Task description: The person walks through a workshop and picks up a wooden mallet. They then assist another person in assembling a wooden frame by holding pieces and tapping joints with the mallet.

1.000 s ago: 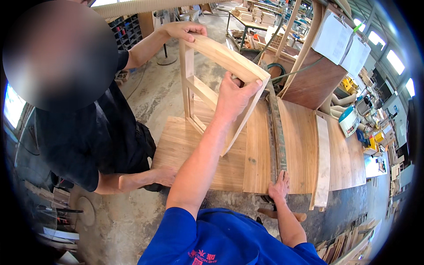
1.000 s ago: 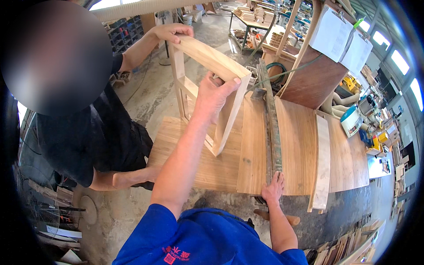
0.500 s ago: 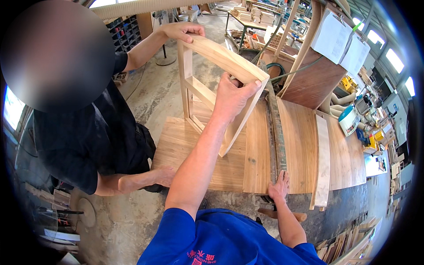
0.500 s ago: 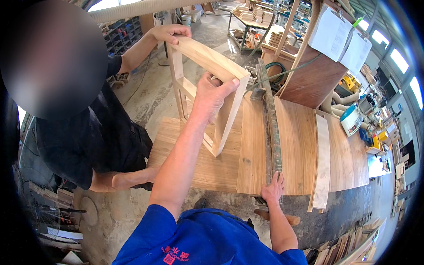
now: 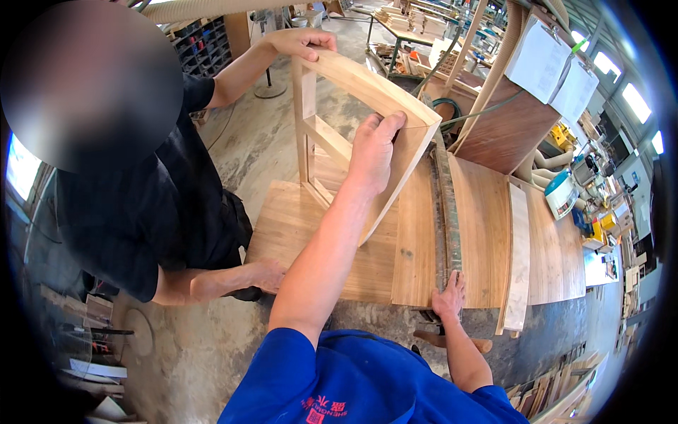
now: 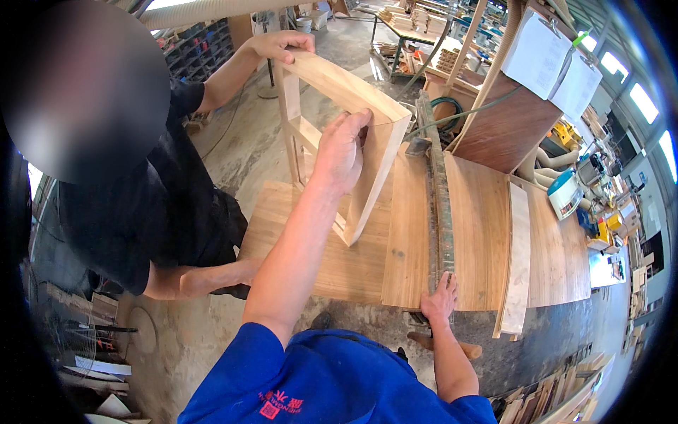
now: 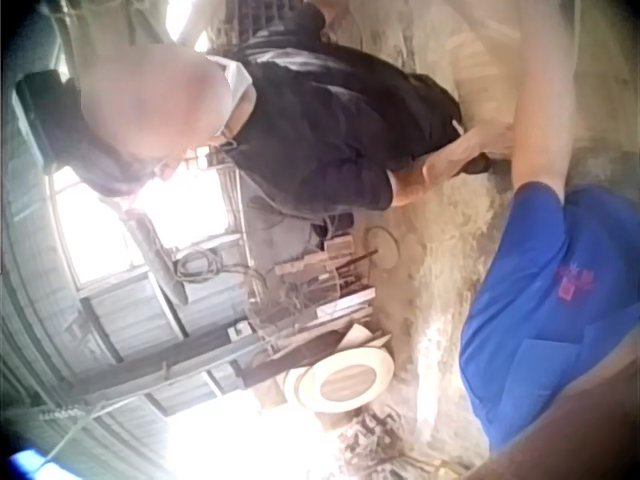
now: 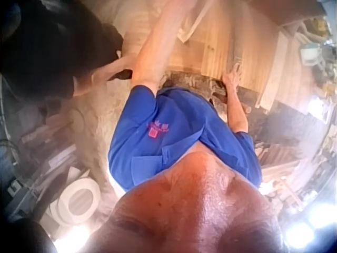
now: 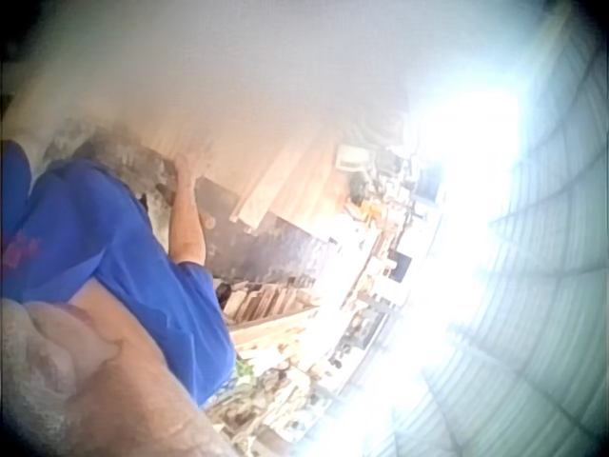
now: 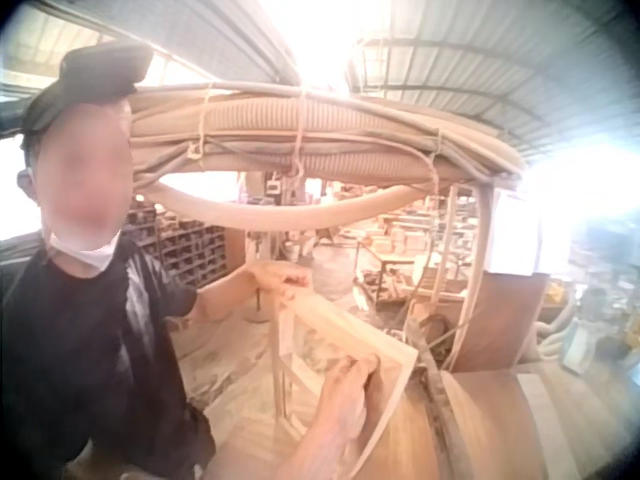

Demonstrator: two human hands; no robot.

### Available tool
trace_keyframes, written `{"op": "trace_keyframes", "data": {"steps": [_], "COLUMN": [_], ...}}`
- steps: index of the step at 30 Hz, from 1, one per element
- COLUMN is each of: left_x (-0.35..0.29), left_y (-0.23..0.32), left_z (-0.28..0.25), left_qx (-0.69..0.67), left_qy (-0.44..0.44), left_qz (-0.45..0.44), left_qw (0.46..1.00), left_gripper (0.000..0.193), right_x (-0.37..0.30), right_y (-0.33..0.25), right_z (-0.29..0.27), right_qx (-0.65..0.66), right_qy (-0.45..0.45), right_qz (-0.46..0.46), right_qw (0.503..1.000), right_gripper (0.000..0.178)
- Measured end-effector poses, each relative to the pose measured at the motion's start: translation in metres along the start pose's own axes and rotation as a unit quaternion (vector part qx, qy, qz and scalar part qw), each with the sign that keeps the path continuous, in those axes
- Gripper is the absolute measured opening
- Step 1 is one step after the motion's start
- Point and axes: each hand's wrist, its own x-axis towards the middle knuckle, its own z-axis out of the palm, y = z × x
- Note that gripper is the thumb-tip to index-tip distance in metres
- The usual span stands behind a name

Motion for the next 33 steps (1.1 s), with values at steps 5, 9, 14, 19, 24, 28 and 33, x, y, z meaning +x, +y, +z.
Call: {"op": "trace_keyframes", "data": {"steps": [5,9,14,19,24,28,33], "left_x": [0.011,0.021,-0.008,-0.006,-0.006,-0.001,-0.005], "left_y": [-0.010,-0.012,-0.002,-0.003,-0.003,-0.008,-0.013], "left_z": [-0.008,-0.009,0.008,0.007,0.004,-0.001,0.000], "left_qx": [-0.074,-0.072,0.081,0.075,0.077,0.053,0.125], "left_qy": [0.021,0.021,0.004,-0.020,-0.035,-0.024,-0.069], "left_qz": [-0.023,-0.016,0.018,0.018,0.043,0.018,0.060], "left_qw": [0.997,0.997,0.997,0.997,0.996,0.998,0.988], "left_gripper": [0.022,0.023,0.038,0.044,0.044,0.050,0.059], "right_x": [-0.001,-0.003,-0.003,-0.001,0.000,0.000,0.001], "right_y": [-0.005,-0.005,-0.005,-0.002,-0.003,-0.001,-0.001], "right_z": [-0.006,-0.004,-0.006,-0.004,-0.004,-0.002,-0.002], "right_qx": [0.000,-0.007,0.011,-0.003,-0.007,-0.003,0.000], "right_qy": [-0.007,0.003,0.007,0.008,-0.004,-0.002,-0.017], "right_qz": [0.004,0.003,-0.016,-0.001,0.003,-0.001,0.010], "right_qw": [1.000,1.000,1.000,1.000,1.000,1.000,1.000], "right_gripper": [0.084,0.084,0.084,0.084,0.085,0.085,0.088]}}
